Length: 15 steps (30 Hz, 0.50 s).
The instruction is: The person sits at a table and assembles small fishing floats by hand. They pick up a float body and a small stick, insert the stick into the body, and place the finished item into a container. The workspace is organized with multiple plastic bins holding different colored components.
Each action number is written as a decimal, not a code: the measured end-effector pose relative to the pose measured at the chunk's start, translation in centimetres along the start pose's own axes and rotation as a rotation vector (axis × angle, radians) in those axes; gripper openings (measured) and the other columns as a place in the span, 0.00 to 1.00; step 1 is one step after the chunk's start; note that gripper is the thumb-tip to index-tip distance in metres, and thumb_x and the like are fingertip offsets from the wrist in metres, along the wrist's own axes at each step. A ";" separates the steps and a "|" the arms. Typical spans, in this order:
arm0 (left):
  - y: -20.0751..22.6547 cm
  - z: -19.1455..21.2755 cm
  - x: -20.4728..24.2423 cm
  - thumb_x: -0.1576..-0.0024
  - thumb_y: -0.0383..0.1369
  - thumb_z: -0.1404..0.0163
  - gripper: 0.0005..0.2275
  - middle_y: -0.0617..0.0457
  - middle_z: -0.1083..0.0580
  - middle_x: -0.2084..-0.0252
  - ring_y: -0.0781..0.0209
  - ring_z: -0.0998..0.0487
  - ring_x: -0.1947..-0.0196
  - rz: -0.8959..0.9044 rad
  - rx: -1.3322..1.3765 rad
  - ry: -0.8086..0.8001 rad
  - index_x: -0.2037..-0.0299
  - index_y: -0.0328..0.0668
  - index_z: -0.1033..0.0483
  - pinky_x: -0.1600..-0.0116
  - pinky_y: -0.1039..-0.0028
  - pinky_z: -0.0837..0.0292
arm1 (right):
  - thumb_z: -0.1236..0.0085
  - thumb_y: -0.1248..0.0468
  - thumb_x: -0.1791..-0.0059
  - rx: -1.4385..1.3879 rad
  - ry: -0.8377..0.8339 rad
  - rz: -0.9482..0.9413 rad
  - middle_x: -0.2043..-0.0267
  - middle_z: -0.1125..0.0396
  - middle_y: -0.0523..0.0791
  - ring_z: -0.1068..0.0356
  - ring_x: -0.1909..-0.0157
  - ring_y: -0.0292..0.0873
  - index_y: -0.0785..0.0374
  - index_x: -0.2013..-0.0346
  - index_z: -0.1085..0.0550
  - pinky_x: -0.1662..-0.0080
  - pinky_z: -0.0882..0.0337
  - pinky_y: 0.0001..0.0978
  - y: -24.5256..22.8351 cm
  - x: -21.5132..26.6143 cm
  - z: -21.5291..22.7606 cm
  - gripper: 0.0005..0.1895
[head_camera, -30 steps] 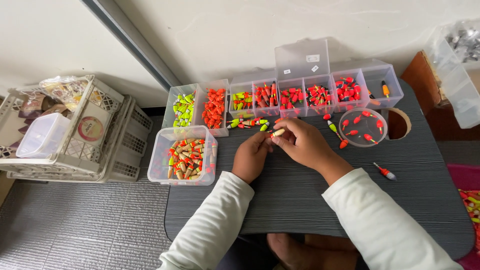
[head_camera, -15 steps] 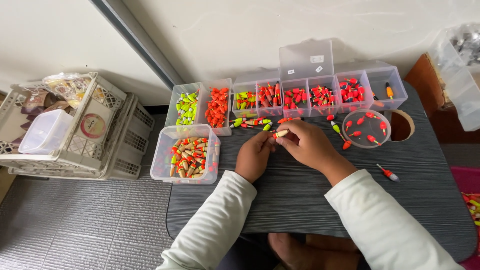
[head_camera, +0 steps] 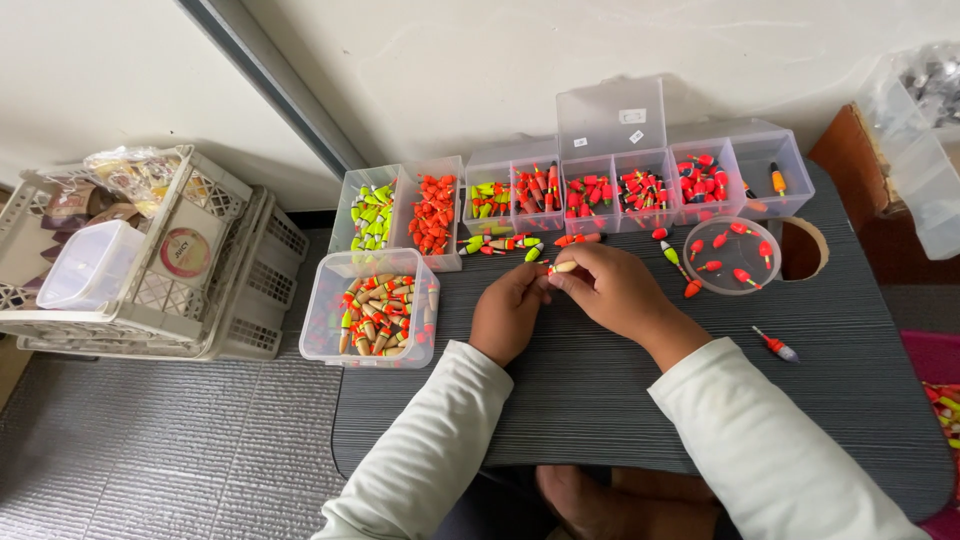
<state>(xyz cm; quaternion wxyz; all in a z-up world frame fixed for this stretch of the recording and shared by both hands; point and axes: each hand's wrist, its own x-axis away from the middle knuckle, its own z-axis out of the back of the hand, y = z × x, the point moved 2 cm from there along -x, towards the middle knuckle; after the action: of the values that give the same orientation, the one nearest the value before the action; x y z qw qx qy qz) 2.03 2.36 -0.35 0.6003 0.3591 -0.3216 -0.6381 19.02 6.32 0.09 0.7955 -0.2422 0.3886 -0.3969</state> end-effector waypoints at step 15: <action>0.0 0.0 0.0 0.36 0.32 0.52 0.07 0.49 0.23 0.70 0.49 0.20 0.63 0.000 -0.021 0.001 0.56 0.45 0.19 0.55 0.62 0.25 | 0.43 0.59 0.47 -0.003 -0.053 -0.034 0.78 0.33 0.44 0.30 0.75 0.45 0.57 0.63 0.23 0.71 0.29 0.34 -0.4 -0.2 0.1 0.06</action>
<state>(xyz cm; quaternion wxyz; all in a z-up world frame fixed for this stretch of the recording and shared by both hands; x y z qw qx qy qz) 2.01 2.33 -0.33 0.6042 0.3534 -0.3146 -0.6411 18.82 6.24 0.49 0.7983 -0.2602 0.3638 -0.4033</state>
